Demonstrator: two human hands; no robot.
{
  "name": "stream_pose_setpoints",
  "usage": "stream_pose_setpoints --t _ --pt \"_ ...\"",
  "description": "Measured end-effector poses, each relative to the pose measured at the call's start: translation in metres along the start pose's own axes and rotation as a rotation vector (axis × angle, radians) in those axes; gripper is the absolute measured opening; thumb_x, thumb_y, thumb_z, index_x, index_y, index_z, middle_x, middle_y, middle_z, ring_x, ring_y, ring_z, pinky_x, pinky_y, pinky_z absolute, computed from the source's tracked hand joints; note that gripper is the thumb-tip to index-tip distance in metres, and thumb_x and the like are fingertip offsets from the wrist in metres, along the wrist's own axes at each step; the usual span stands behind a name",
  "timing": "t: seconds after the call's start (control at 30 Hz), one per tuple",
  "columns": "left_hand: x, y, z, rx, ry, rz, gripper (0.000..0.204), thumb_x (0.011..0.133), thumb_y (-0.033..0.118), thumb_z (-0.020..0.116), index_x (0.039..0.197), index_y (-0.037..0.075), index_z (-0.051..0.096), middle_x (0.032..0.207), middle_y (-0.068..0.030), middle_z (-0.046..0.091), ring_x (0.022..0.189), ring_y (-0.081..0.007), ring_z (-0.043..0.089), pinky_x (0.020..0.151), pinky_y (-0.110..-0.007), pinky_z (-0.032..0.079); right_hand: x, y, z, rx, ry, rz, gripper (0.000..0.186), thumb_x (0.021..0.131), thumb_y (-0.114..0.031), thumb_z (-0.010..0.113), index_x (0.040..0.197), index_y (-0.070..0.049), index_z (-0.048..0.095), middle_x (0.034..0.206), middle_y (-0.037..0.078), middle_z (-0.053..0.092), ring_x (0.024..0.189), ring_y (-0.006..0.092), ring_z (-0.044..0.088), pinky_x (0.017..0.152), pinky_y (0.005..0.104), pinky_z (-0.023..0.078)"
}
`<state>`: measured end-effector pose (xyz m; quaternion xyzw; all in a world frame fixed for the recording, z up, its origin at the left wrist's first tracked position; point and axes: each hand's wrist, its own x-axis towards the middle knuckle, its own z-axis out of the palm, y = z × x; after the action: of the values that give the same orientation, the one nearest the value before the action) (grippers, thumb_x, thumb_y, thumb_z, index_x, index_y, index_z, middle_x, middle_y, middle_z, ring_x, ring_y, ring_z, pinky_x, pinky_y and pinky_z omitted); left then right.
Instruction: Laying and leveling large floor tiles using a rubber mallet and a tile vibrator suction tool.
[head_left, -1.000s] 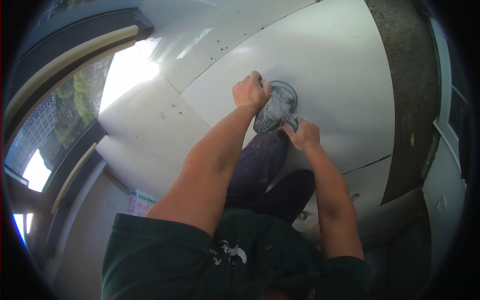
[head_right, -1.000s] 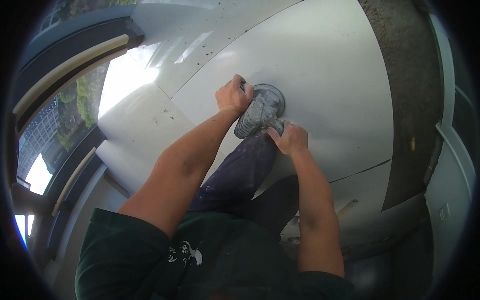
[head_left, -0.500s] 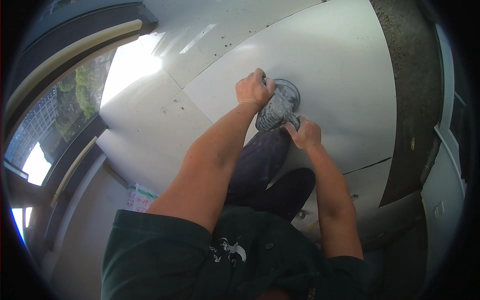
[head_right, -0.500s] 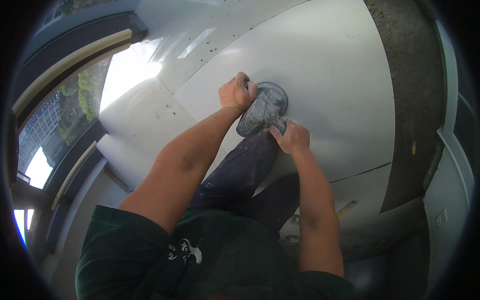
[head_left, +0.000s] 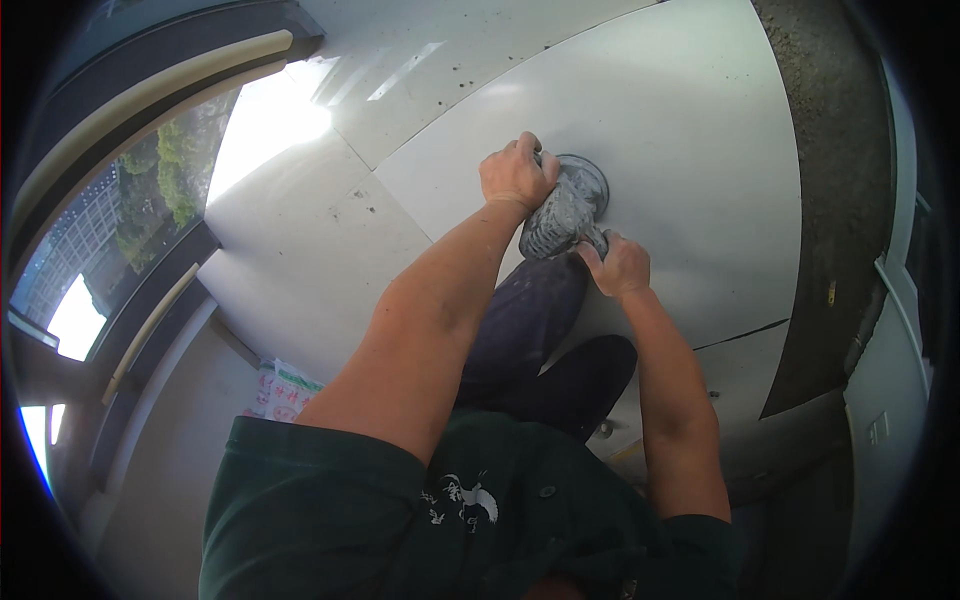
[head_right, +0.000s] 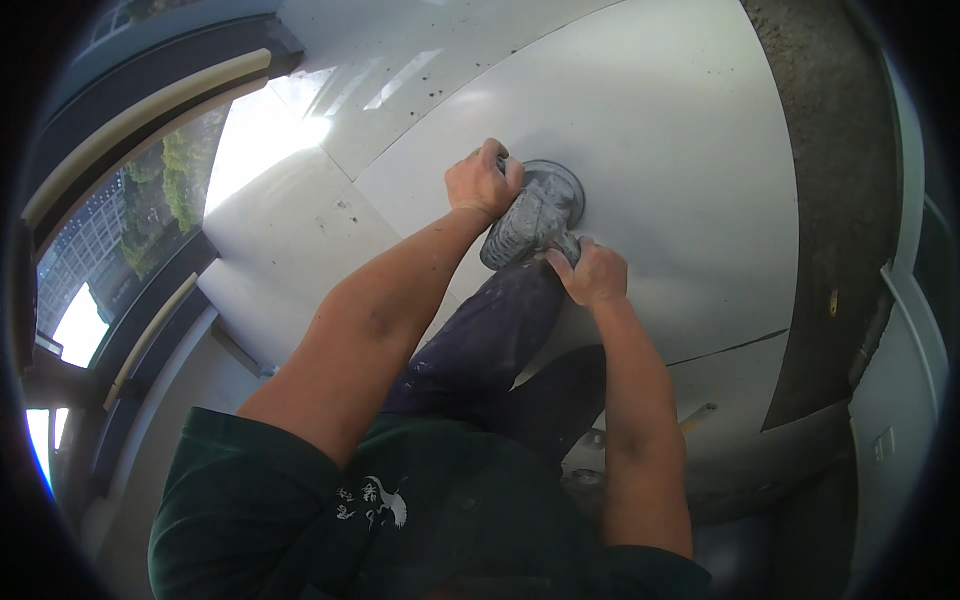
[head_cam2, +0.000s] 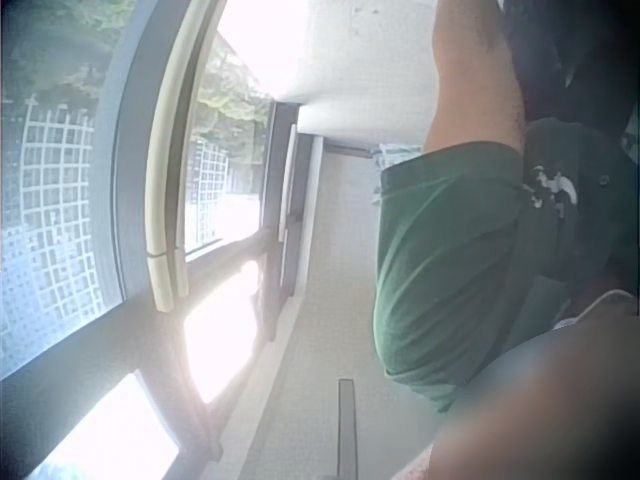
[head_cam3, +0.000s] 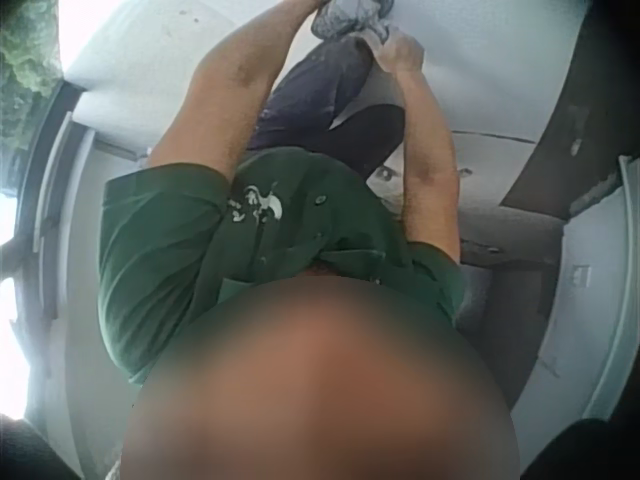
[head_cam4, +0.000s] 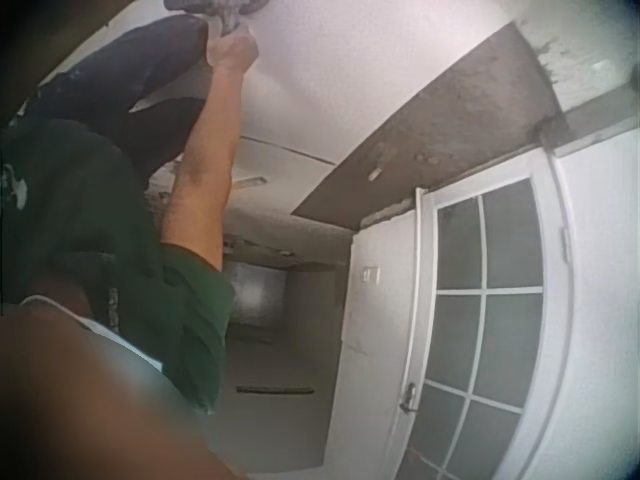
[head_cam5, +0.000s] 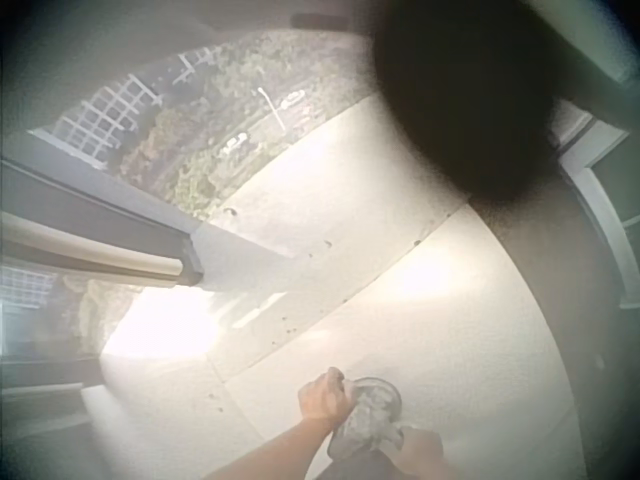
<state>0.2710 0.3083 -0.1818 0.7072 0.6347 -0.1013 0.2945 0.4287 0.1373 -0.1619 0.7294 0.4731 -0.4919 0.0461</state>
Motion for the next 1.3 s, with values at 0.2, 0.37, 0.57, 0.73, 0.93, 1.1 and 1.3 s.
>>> stream_pose_setpoints --t 0.2,0.37,0.57,0.73,0.93,1.1,1.3 --pt "0.0 -0.003 0.003 -0.029 0.054 0.028 0.024 0.085 0.034 0.059 0.095 0.014 0.065 0.083 -0.0143 0.073 0.079 -0.0351 0.071 0.072 -0.047 0.054 -0.002 0.001 0.001 -0.028 -0.012 -0.004 0.073 0.088 -0.071 0.056 0.099 0.0 0.068 0.089 0.024 0.071 0.088 0.0431 0.069 0.079 0.0506 0.054" --pt "0.0 0.0 0.003 -0.024 0.046 0.034 0.024 0.085 0.035 0.059 0.094 0.013 0.065 0.083 -0.014 0.073 0.079 -0.0344 0.071 0.073 -0.046 0.053 0.001 0.005 0.002 -0.02 0.01 -0.018 0.073 0.088 -0.071 0.055 0.1 0.0 0.068 0.089 0.024 0.071 0.087 0.0428 0.069 0.079 0.0505 0.054" --pt "0.0 -0.004 0.006 -0.029 0.083 0.053 0.025 0.085 0.035 0.059 0.095 0.013 0.065 0.084 -0.0139 0.073 0.079 -0.0342 0.071 0.073 -0.046 0.053 -0.002 0.003 0.002 -0.024 0.001 -0.014 0.074 0.088 -0.071 0.055 0.1 0.0 0.068 0.088 0.024 0.071 0.087 0.0435 0.069 0.078 0.0508 0.054" --pt "-0.001 -0.003 0.004 -0.027 0.063 0.033 0.025 0.085 0.036 0.059 0.095 0.013 0.065 0.085 -0.0138 0.073 0.08 -0.0342 0.071 0.074 -0.045 0.054 -0.001 0.003 0.003 -0.012 0.026 -0.016 0.074 0.089 -0.071 0.055 0.098 0.001 0.068 0.087 0.025 0.071 0.087 0.0441 0.069 0.078 0.0514 0.054" --pt "-0.001 0.002 0.0 -0.021 0.013 -0.018 0.029 0.085 0.039 0.058 0.096 0.013 0.066 0.088 -0.0147 0.074 0.084 -0.0349 0.071 0.077 -0.046 0.054 0.0 0.004 0.005 -0.009 0.06 -0.006 0.072 0.089 -0.069 0.057 0.097 0.002 0.069 0.089 0.026 0.071 0.089 0.0447 0.069 0.081 0.0518 0.054" --pt "-0.004 0.004 -0.009 -0.036 0.01 -0.053 0.031 0.086 0.04 0.057 0.096 0.012 0.068 0.089 -0.0158 0.074 0.087 -0.0354 0.071 0.08 -0.046 0.053 0.001 -0.006 -0.003 -0.025 0.022 -0.023 0.068 0.081 -0.066 0.068 0.094 0.0 0.071 0.089 0.026 0.071 0.089 0.044 0.069 0.084 0.051 0.054" --pt "-0.006 0.001 -0.003 -0.052 0.043 -0.028 0.035 0.088 0.04 0.054 0.1 0.011 0.069 0.091 -0.0165 0.075 0.089 -0.0348 0.071 0.083 -0.047 0.053 -0.002 -0.009 0.005 -0.031 0.112 0.026 0.047 0.078 -0.047 0.073 0.089 -0.001 0.072 0.088 0.024 0.072 0.088 0.0407 0.069 0.082 0.0479 0.054"
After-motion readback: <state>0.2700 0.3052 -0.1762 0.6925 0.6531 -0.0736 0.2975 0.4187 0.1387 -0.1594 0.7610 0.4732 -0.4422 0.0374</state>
